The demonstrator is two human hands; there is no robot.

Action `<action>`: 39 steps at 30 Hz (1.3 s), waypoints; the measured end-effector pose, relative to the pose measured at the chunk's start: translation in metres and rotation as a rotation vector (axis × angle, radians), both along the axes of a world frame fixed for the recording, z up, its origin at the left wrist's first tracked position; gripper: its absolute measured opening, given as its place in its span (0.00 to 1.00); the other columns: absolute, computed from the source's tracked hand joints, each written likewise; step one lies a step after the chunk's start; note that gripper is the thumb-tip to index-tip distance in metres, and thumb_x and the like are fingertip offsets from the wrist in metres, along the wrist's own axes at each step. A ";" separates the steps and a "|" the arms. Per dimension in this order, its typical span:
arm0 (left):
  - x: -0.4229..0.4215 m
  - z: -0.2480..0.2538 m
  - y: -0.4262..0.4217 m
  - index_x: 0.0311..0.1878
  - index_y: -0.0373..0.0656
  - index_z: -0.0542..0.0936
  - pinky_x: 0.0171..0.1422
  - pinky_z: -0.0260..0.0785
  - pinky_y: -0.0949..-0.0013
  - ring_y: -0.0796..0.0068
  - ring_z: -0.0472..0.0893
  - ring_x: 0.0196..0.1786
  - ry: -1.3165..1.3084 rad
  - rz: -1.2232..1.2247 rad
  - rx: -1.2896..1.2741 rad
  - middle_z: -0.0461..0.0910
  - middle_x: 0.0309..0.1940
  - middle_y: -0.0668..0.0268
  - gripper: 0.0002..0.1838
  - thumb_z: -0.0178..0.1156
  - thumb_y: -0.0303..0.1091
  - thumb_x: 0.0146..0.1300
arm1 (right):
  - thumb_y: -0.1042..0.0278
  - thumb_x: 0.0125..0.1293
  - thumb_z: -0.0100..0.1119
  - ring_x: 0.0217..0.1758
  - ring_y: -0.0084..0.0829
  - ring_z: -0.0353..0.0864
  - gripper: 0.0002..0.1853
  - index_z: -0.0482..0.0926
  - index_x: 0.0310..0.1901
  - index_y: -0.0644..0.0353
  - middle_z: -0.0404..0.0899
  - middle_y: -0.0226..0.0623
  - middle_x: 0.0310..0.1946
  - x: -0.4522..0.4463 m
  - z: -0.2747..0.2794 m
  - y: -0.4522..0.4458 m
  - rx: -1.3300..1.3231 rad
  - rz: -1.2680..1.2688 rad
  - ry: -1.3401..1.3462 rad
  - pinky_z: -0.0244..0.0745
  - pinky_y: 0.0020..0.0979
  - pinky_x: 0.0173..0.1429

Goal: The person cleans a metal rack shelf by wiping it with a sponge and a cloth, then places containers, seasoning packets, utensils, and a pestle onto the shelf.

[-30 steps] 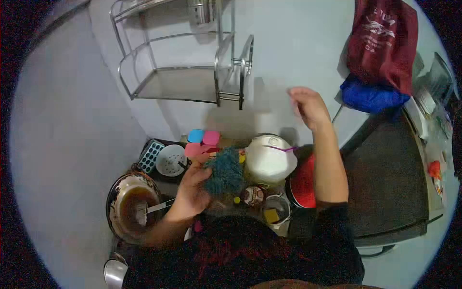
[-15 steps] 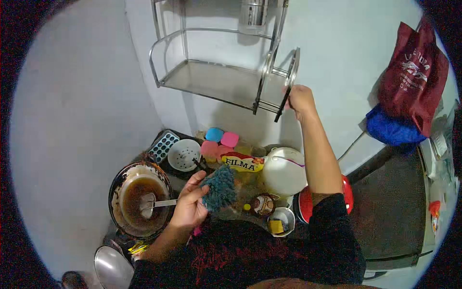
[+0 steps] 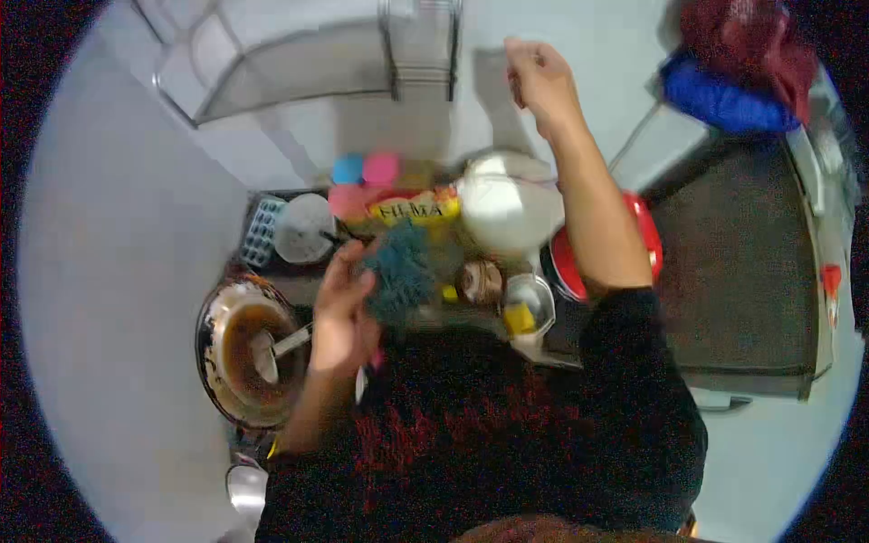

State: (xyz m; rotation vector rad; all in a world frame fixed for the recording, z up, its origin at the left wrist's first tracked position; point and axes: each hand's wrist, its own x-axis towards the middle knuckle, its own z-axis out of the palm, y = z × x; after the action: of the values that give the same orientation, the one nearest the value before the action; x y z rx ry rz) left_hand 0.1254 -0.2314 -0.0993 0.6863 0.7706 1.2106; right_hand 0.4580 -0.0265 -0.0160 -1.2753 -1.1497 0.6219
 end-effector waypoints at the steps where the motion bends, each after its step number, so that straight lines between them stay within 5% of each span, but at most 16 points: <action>1: 0.007 0.016 -0.002 0.66 0.39 0.71 0.74 0.69 0.52 0.56 0.76 0.69 -0.088 -0.028 0.003 0.74 0.70 0.52 0.23 0.62 0.25 0.69 | 0.61 0.70 0.68 0.24 0.21 0.74 0.13 0.79 0.45 0.62 0.79 0.30 0.28 0.008 -0.008 -0.024 -0.027 0.080 0.037 0.67 0.26 0.28; 5: 0.030 0.002 0.009 0.66 0.39 0.71 0.74 0.69 0.54 0.58 0.76 0.69 -0.180 -0.121 -0.053 0.74 0.70 0.52 0.23 0.62 0.25 0.69 | 0.65 0.70 0.67 0.36 0.21 0.80 0.15 0.81 0.53 0.62 0.84 0.30 0.37 0.028 -0.046 -0.114 -0.202 0.474 0.036 0.74 0.24 0.37; 10: 0.074 -0.008 0.024 0.65 0.39 0.72 0.74 0.70 0.56 0.62 0.77 0.67 -0.070 -0.305 -0.108 0.76 0.66 0.55 0.23 0.64 0.26 0.69 | 0.72 0.68 0.69 0.58 0.24 0.80 0.21 0.80 0.61 0.60 0.83 0.33 0.56 -0.016 -0.125 -0.204 -0.357 0.780 0.401 0.79 0.28 0.58; 14: 0.117 -0.037 0.035 0.64 0.38 0.75 0.72 0.71 0.59 0.65 0.78 0.65 0.150 -0.392 0.100 0.80 0.60 0.59 0.21 0.65 0.29 0.70 | 0.74 0.66 0.71 0.57 0.26 0.81 0.22 0.80 0.61 0.60 0.85 0.31 0.53 -0.016 -0.170 -0.231 -0.298 0.588 0.267 0.77 0.31 0.63; 19: 0.117 -0.049 0.050 0.66 0.41 0.75 0.69 0.74 0.59 0.61 0.79 0.65 0.429 -0.456 -0.020 0.78 0.65 0.58 0.21 0.62 0.30 0.73 | 0.76 0.65 0.70 0.55 0.23 0.81 0.22 0.80 0.61 0.61 0.85 0.30 0.51 0.021 -0.208 -0.239 -0.292 0.308 0.062 0.76 0.31 0.64; 21: 0.113 -0.052 0.051 0.64 0.41 0.76 0.67 0.74 0.64 0.68 0.80 0.61 0.394 -0.417 -0.156 0.80 0.58 0.62 0.21 0.66 0.33 0.71 | 0.77 0.65 0.69 0.55 0.23 0.81 0.22 0.80 0.61 0.63 0.86 0.31 0.50 0.026 -0.212 -0.240 -0.397 0.219 -0.061 0.76 0.31 0.64; 23: 0.108 -0.059 0.049 0.62 0.40 0.77 0.66 0.74 0.66 0.71 0.80 0.59 0.374 -0.383 -0.223 0.81 0.55 0.64 0.21 0.67 0.34 0.70 | 0.76 0.65 0.69 0.55 0.23 0.81 0.23 0.80 0.62 0.63 0.86 0.32 0.50 0.024 -0.217 -0.239 -0.438 0.245 -0.008 0.75 0.31 0.64; 26: 0.093 -0.080 0.049 0.66 0.43 0.76 0.67 0.75 0.61 0.66 0.81 0.60 0.693 -0.508 0.004 0.82 0.57 0.61 0.22 0.65 0.38 0.73 | 0.76 0.64 0.69 0.56 0.23 0.81 0.24 0.79 0.62 0.63 0.86 0.34 0.51 0.016 -0.235 -0.232 -0.495 0.307 0.075 0.75 0.31 0.65; 29: 0.095 -0.088 0.029 0.66 0.43 0.77 0.65 0.76 0.58 0.65 0.83 0.58 0.777 -0.305 0.267 0.84 0.54 0.62 0.25 0.67 0.43 0.72 | 0.71 0.65 0.69 0.58 0.26 0.82 0.26 0.78 0.65 0.63 0.85 0.38 0.53 0.007 -0.236 -0.221 -0.372 0.311 0.023 0.75 0.33 0.65; 31: 0.090 -0.056 0.028 0.67 0.41 0.76 0.66 0.75 0.59 0.65 0.82 0.59 0.865 -0.380 0.233 0.83 0.56 0.60 0.26 0.68 0.43 0.71 | 0.65 0.65 0.73 0.62 0.33 0.80 0.33 0.73 0.71 0.60 0.82 0.40 0.60 0.001 -0.166 -0.221 -0.563 0.699 0.008 0.76 0.37 0.69; 33: 0.085 -0.027 0.023 0.68 0.39 0.75 0.66 0.74 0.60 0.65 0.81 0.61 1.024 -0.599 0.105 0.82 0.59 0.57 0.29 0.71 0.41 0.69 | 0.62 0.67 0.72 0.61 0.33 0.80 0.32 0.73 0.70 0.61 0.82 0.40 0.59 0.002 -0.175 -0.216 -0.559 0.761 0.069 0.76 0.37 0.68; 35: 0.074 -0.038 0.021 0.67 0.39 0.76 0.66 0.74 0.60 0.66 0.81 0.60 1.028 -0.515 0.200 0.83 0.57 0.58 0.28 0.71 0.42 0.69 | 0.57 0.70 0.69 0.60 0.33 0.81 0.31 0.73 0.70 0.61 0.83 0.40 0.58 0.008 -0.197 -0.209 -0.589 0.842 0.225 0.77 0.36 0.68; 39: 0.048 -0.044 0.023 0.65 0.40 0.78 0.67 0.74 0.62 0.70 0.82 0.58 0.925 -0.371 0.314 0.84 0.53 0.61 0.25 0.69 0.42 0.71 | 0.58 0.67 0.71 0.51 0.34 0.86 0.25 0.82 0.60 0.66 0.87 0.51 0.47 0.019 -0.254 -0.183 -0.666 0.458 -0.268 0.80 0.37 0.57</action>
State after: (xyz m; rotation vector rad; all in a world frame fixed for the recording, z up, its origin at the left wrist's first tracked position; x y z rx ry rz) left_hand 0.1738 -0.2084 -0.1429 1.6256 1.1416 0.6349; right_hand 0.4767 -0.2094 -0.2697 -1.6990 -1.5459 1.2784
